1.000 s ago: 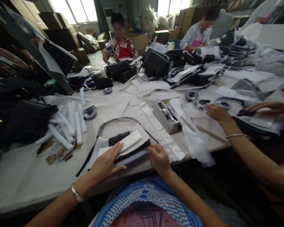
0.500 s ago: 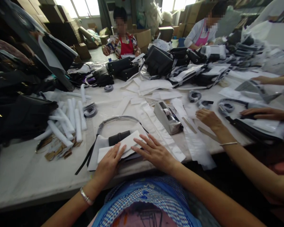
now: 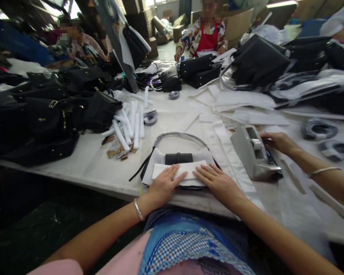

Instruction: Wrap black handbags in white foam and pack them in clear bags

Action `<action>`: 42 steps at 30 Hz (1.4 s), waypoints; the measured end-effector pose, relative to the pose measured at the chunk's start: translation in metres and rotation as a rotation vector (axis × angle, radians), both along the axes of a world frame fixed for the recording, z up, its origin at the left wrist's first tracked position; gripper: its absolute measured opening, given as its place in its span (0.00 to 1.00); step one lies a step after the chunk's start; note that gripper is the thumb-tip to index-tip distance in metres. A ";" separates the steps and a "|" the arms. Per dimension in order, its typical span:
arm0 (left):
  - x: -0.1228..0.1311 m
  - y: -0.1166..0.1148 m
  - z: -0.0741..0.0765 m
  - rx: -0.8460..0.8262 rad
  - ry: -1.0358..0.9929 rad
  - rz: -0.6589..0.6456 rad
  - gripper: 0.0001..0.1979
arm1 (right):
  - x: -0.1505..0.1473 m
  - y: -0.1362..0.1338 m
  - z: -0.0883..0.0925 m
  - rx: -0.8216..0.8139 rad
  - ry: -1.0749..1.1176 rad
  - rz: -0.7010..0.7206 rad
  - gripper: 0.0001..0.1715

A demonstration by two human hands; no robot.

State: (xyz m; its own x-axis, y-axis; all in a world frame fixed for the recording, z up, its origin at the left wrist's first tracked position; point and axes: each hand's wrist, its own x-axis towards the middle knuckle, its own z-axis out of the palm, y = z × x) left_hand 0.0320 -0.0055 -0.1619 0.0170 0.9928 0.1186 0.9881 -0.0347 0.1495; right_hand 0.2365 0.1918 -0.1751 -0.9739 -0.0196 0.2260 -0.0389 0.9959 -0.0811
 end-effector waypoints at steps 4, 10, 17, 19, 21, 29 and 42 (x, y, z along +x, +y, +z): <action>0.000 0.000 0.001 -0.006 -0.068 0.014 0.36 | -0.001 0.001 -0.003 -0.068 0.008 0.012 0.41; -0.001 0.000 -0.007 0.031 -0.040 0.018 0.34 | 0.006 -0.003 0.014 -0.238 0.013 -0.075 0.44; -0.004 0.002 -0.009 0.068 -0.020 0.003 0.33 | 0.043 -0.045 0.000 -0.762 0.481 -0.662 0.37; -0.005 0.002 -0.008 0.077 -0.012 -0.010 0.33 | 0.041 -0.058 -0.008 -0.894 0.520 -0.746 0.34; -0.006 0.002 -0.007 0.076 -0.008 -0.021 0.33 | 0.031 -0.066 -0.011 -0.948 0.508 -0.796 0.35; -0.008 0.000 -0.006 0.053 -0.017 -0.031 0.37 | 0.008 -0.072 -0.006 -0.826 0.409 -0.802 0.34; -0.005 0.000 -0.019 0.099 0.049 -0.007 0.33 | -0.003 -0.022 0.028 -0.050 -0.057 -0.116 0.40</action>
